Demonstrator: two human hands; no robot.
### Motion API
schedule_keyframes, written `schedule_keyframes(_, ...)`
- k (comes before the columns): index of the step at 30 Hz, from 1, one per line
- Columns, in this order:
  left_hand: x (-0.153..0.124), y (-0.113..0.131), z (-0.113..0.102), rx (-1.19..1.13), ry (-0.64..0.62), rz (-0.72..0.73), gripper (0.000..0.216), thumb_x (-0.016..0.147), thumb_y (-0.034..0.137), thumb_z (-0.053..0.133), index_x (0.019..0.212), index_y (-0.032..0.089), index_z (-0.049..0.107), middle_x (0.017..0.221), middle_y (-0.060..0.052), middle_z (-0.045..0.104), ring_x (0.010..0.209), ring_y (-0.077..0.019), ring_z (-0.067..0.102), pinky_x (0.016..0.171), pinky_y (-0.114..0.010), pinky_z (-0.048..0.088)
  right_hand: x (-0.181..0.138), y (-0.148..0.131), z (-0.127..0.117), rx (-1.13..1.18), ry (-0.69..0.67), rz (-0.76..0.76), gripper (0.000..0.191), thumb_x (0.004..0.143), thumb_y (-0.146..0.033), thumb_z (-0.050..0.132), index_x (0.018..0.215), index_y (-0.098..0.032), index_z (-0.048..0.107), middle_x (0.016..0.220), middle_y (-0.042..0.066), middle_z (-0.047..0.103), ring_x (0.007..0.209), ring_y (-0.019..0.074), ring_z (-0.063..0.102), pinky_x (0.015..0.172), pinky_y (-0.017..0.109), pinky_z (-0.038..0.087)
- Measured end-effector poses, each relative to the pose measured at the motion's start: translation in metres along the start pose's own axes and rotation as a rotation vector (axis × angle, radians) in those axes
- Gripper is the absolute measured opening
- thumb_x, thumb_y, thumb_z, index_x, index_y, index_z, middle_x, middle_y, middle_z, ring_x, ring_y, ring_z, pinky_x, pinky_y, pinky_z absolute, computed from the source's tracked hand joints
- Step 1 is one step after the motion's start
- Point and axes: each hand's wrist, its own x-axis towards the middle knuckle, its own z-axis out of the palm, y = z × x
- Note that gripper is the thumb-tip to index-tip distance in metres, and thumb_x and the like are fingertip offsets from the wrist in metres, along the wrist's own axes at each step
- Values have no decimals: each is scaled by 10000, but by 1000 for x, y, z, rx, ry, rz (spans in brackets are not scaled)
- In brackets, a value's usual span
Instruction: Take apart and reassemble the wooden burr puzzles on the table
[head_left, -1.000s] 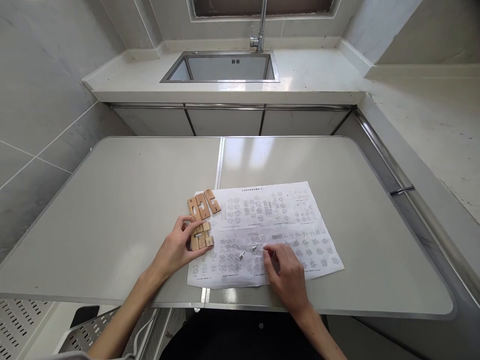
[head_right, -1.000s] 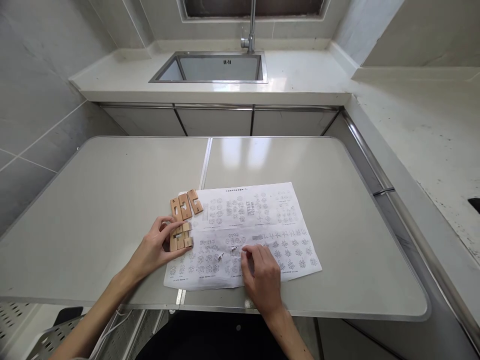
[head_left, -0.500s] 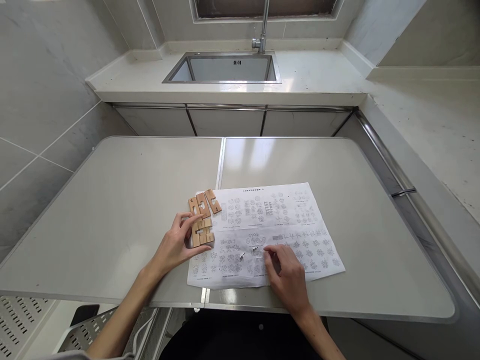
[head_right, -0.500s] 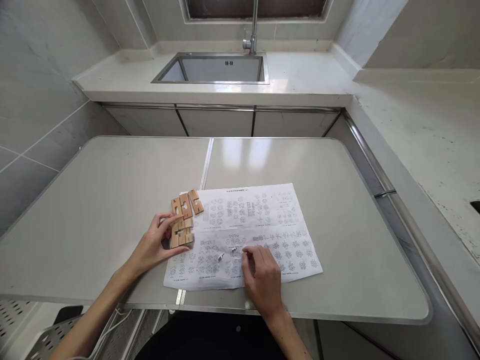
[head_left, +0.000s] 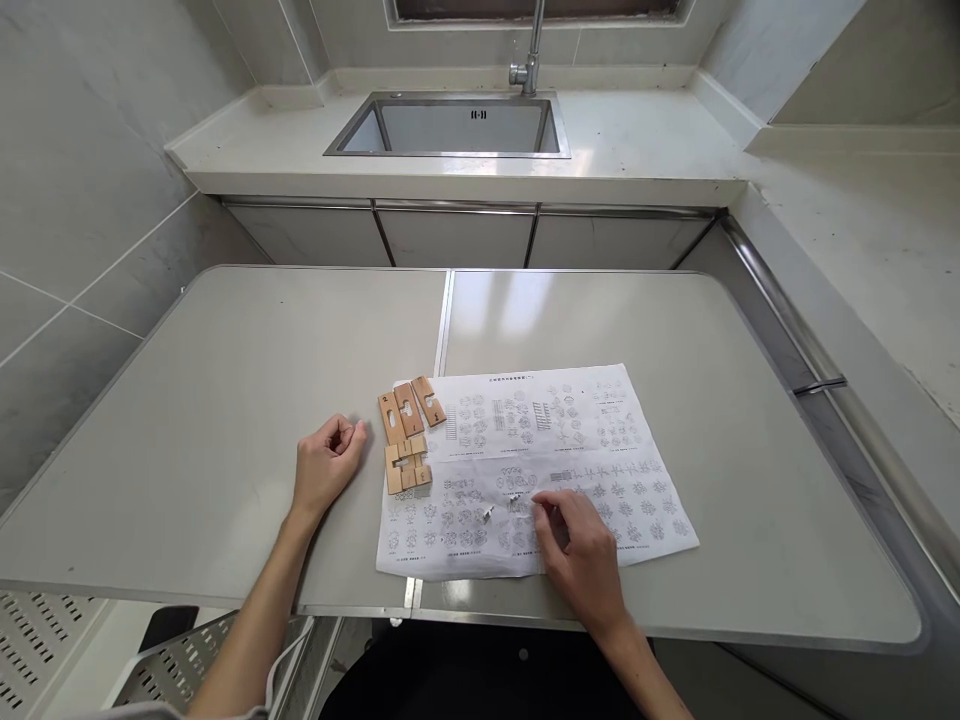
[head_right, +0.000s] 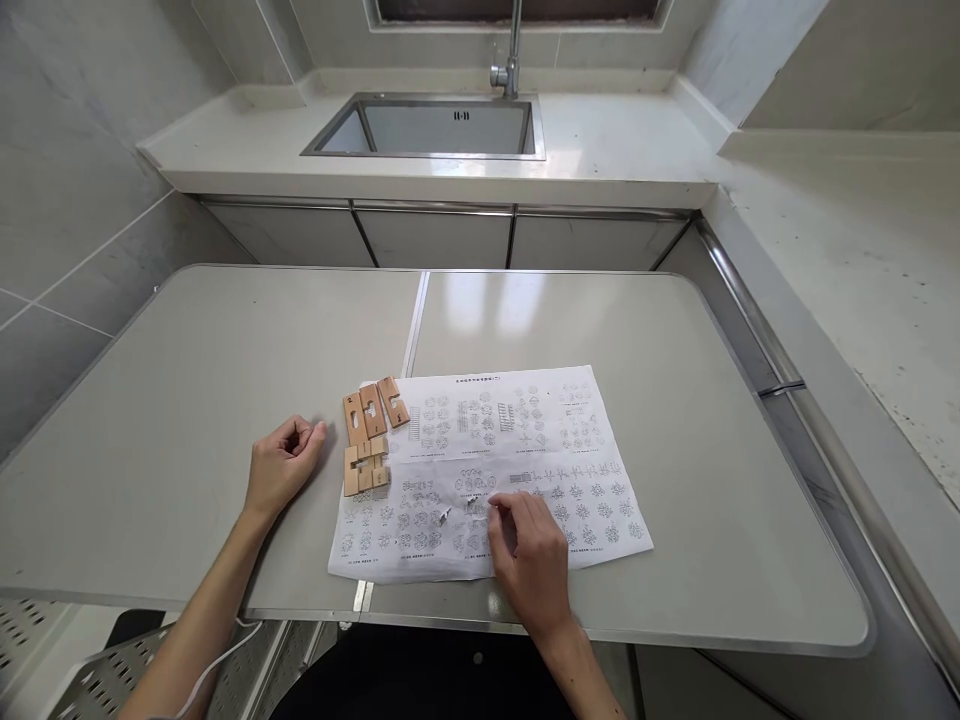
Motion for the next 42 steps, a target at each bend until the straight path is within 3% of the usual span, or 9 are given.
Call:
schedule_keyframes(7, -5, -3, 3, 14, 95, -16, 379, 876, 297, 594, 641, 230, 304, 596, 72, 280, 551, -105, 272, 568, -251, 285, 0, 2, 1, 2, 20, 12, 150, 1080, -313, 541, 1045, -249, 672, 914, 39, 700, 811, 212, 645, 680, 326, 526)
schedule_keyframes(42, -4, 1, 3, 17, 71, -10, 338, 860, 282, 606, 641, 227, 354, 585, 73, 339, 539, -104, 307, 575, -247, 308, 1, 1, -1, 37, 17, 45, 168, 1068, -335, 552, 1032, -249, 692, 900, 37, 703, 796, 201, 647, 677, 323, 535)
